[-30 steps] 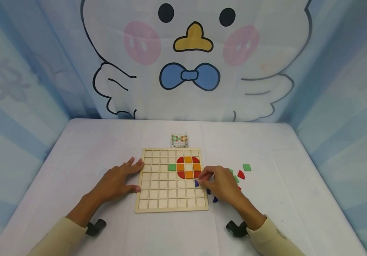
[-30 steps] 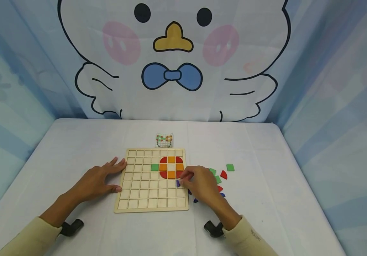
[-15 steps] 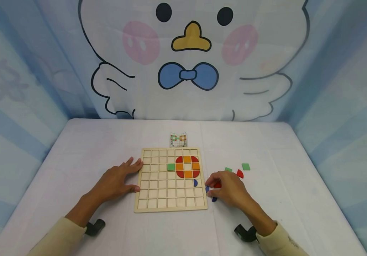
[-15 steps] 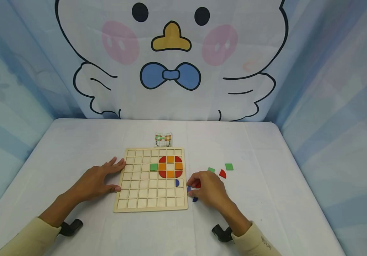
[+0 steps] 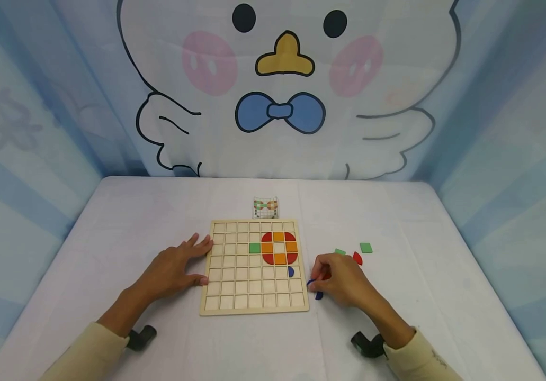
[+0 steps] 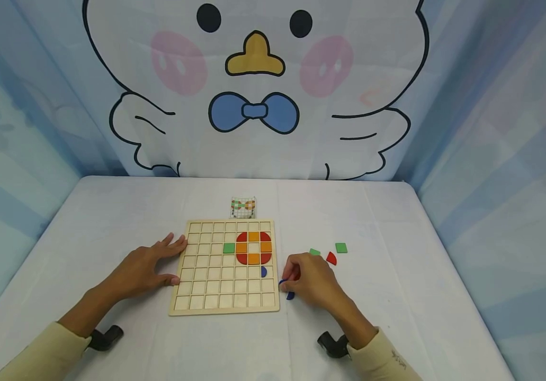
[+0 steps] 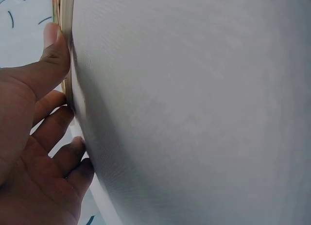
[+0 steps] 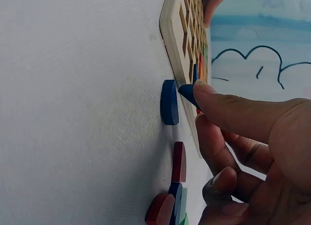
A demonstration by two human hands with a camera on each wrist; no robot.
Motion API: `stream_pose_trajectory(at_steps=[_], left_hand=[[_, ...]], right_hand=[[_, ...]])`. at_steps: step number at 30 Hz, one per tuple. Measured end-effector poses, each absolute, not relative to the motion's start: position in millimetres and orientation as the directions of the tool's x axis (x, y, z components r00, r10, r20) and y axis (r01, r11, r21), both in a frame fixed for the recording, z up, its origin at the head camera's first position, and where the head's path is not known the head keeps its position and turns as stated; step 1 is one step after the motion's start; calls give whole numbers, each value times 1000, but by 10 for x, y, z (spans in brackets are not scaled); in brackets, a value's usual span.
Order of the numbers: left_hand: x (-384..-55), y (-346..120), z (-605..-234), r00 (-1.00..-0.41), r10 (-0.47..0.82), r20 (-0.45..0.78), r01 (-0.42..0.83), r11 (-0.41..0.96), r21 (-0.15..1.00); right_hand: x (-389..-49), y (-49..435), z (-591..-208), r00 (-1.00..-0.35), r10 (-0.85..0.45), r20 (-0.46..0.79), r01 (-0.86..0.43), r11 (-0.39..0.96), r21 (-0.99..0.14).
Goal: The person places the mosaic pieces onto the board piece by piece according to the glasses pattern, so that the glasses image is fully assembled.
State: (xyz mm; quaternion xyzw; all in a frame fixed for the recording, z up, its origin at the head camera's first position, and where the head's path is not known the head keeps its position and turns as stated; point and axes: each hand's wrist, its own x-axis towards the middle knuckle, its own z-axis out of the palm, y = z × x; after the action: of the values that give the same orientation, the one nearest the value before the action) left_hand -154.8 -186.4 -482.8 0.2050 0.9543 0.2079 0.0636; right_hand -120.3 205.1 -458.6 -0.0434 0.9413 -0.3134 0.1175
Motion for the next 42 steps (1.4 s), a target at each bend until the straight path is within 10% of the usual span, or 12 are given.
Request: stream_pose_trajectory(at_steps=[42], left_hand=[[-1544,-1862,-4824,-906,422,-42,368,832,416]], right_hand=[[-1122,1876,-4661,-960,-281,-23,-178,668,-722]])
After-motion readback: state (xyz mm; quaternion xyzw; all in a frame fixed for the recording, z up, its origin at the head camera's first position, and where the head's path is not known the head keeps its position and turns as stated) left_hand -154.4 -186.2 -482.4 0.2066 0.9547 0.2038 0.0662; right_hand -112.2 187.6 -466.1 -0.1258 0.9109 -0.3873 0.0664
